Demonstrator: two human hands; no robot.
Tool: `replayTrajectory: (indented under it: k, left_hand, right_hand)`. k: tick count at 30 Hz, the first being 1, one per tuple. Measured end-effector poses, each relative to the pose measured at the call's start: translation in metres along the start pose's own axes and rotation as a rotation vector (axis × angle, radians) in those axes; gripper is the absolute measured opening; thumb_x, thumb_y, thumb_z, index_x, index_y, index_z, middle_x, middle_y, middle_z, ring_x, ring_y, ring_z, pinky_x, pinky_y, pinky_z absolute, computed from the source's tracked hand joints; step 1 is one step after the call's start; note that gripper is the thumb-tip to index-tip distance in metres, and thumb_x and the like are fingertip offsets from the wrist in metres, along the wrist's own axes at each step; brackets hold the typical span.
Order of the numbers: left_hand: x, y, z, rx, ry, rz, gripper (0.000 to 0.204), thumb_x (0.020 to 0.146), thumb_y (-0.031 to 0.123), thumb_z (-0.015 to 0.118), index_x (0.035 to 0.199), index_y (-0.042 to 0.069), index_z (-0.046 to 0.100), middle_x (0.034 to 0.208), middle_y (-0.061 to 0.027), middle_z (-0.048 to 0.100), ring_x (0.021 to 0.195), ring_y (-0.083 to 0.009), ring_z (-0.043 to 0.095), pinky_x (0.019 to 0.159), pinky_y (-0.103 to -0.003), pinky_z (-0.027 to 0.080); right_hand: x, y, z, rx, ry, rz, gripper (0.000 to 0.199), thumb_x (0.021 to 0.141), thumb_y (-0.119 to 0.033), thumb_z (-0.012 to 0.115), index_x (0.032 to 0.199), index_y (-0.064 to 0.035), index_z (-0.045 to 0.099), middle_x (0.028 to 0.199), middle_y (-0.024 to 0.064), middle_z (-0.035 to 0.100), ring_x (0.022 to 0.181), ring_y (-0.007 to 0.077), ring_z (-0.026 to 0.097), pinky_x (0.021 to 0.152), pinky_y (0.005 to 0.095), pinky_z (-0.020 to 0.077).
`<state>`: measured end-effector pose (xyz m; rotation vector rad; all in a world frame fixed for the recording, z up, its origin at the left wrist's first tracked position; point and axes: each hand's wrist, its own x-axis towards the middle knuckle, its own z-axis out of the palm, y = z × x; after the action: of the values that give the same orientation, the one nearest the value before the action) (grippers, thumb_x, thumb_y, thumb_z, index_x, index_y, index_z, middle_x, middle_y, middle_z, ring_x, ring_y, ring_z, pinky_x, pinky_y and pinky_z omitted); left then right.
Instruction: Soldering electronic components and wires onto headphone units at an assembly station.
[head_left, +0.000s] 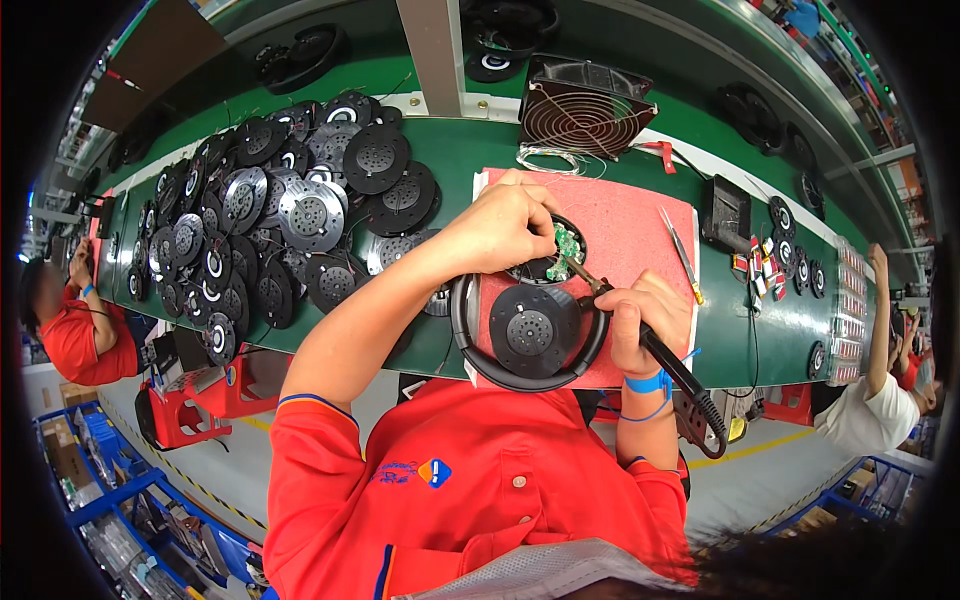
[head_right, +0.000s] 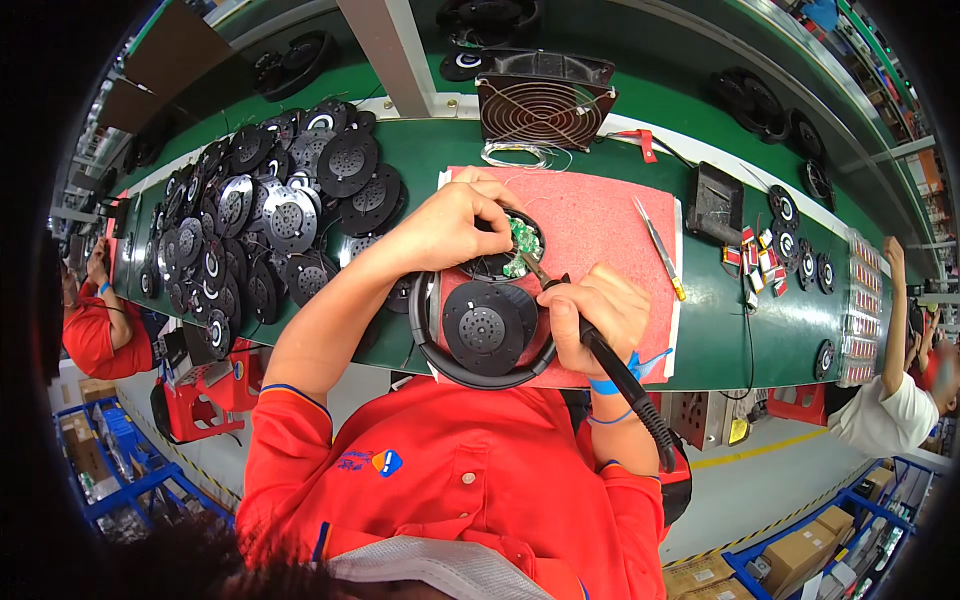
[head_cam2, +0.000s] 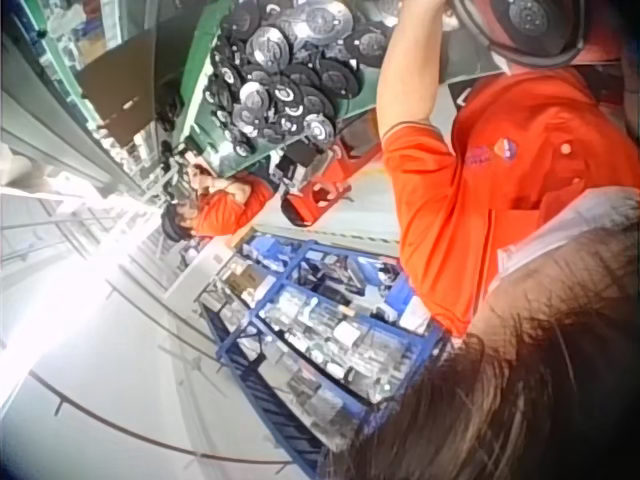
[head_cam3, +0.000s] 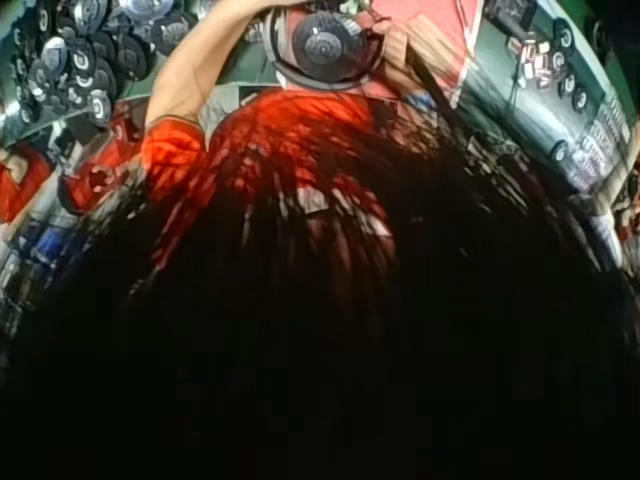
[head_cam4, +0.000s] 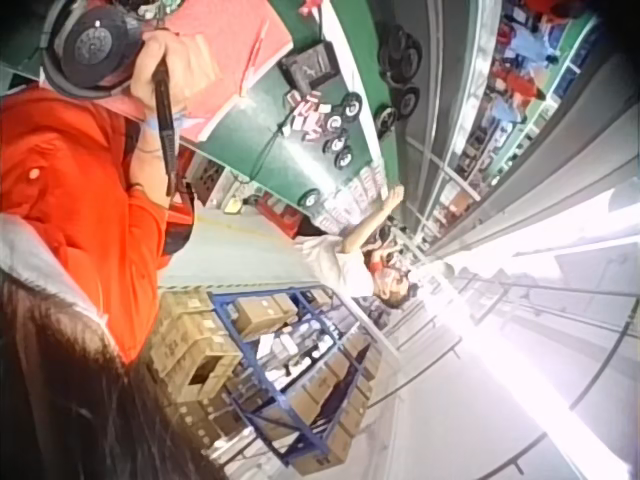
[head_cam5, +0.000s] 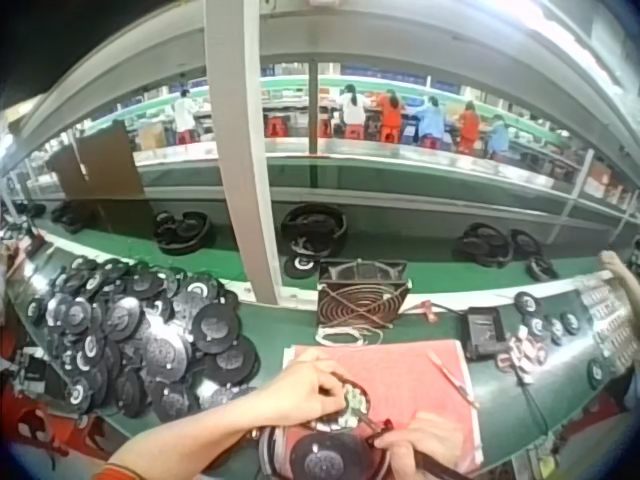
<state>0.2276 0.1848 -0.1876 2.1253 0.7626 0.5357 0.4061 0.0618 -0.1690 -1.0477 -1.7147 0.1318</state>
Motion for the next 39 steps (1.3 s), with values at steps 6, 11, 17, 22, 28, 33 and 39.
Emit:
replayTrajectory:
  k: [6, 11, 17, 22, 28, 33, 39]
  left_hand:
    - [-0.0001, 0.0016, -0.0003, -0.004, -0.004, -0.005, 0.009, 0.065, 0.013, 0.069, 0.068, 0.004, 0.07, 0.101, -0.0047, 0.066, 0.106, -0.0271, 0.049, 0.095, -0.035, 0.038]
    - [-0.0006, -0.0001, 0.0001, 0.005, 0.007, 0.016, 0.009, 0.065, 0.013, 0.069, 0.067, 0.004, 0.07, 0.101, -0.0048, 0.067, 0.105, -0.027, 0.049, 0.094, -0.035, 0.038]
    - [-0.0003, 0.001, 0.0, -0.008, 0.009, 0.013, 0.009, 0.064, 0.012, 0.069, 0.066, 0.004, 0.07, 0.1, -0.0053, 0.066, 0.104, -0.0271, 0.049, 0.093, -0.035, 0.039]
    - [-0.0002, -0.0003, 0.0009, -0.004, 0.008, 0.009, 0.009, 0.064, 0.013, 0.069, 0.066, 0.004, 0.069, 0.1, -0.0051, 0.066, 0.104, -0.0271, 0.049, 0.093, -0.035, 0.039]
    - [-0.0019, -0.0005, 0.0015, -0.002, 0.015, 0.017, 0.009, 0.065, 0.013, 0.069, 0.067, 0.004, 0.069, 0.101, -0.0052, 0.066, 0.105, -0.0275, 0.049, 0.094, -0.036, 0.039]
    - [-0.0037, 0.0023, 0.0015, -0.01, 0.022, 0.006, 0.009, 0.067, 0.013, 0.068, 0.071, 0.005, 0.07, 0.103, -0.0057, 0.066, 0.106, -0.0278, 0.049, 0.095, -0.036, 0.039]
    - [-0.003, 0.0013, 0.0014, -0.028, 0.029, 0.023, 0.01, 0.071, 0.013, 0.068, 0.077, 0.006, 0.071, 0.103, -0.0056, 0.065, 0.106, -0.0279, 0.049, 0.095, -0.036, 0.039]
  right_hand:
    - [-0.0008, 0.0001, 0.0001, -0.011, -0.002, 0.007, 0.03, 0.089, -0.016, 0.053, 0.065, 0.0, 0.061, 0.056, 0.0073, 0.057, 0.045, 0.0189, 0.046, 0.045, 0.0313, 0.0341]
    - [-0.0001, -0.0003, 0.0006, -0.006, -0.004, 0.009, 0.031, 0.089, -0.017, 0.053, 0.064, 0.0, 0.061, 0.055, 0.0072, 0.057, 0.045, 0.0191, 0.046, 0.045, 0.0314, 0.0338]
    - [-0.0021, 0.0007, -0.0027, 0.011, 0.049, 0.025, 0.033, 0.09, -0.018, 0.052, 0.064, 0.0002, 0.06, 0.055, 0.0068, 0.056, 0.045, 0.0179, 0.044, 0.045, 0.0301, 0.032]
    - [-0.0031, 0.001, -0.0031, 0.017, 0.047, 0.034, 0.035, 0.091, -0.021, 0.053, 0.064, 0.0004, 0.06, 0.055, 0.0069, 0.056, 0.045, 0.0174, 0.044, 0.045, 0.0297, 0.0313]
    - [-0.0039, 0.0015, -0.004, 0.017, 0.057, 0.034, 0.035, 0.091, -0.021, 0.053, 0.065, 0.0005, 0.06, 0.056, 0.0073, 0.057, 0.046, 0.0171, 0.044, 0.045, 0.0299, 0.0312]
    - [-0.0039, 0.006, -0.0034, 0.049, 0.113, -0.019, 0.018, 0.084, -0.01, 0.058, 0.068, -0.0032, 0.062, 0.051, 0.0035, 0.051, 0.042, 0.0169, 0.043, 0.042, 0.0291, 0.0312]
    - [-0.0057, 0.0061, -0.005, 0.067, 0.129, -0.021, 0.018, 0.085, -0.011, 0.057, 0.069, -0.0032, 0.062, 0.052, 0.0038, 0.052, 0.042, 0.0168, 0.043, 0.042, 0.0295, 0.0308]
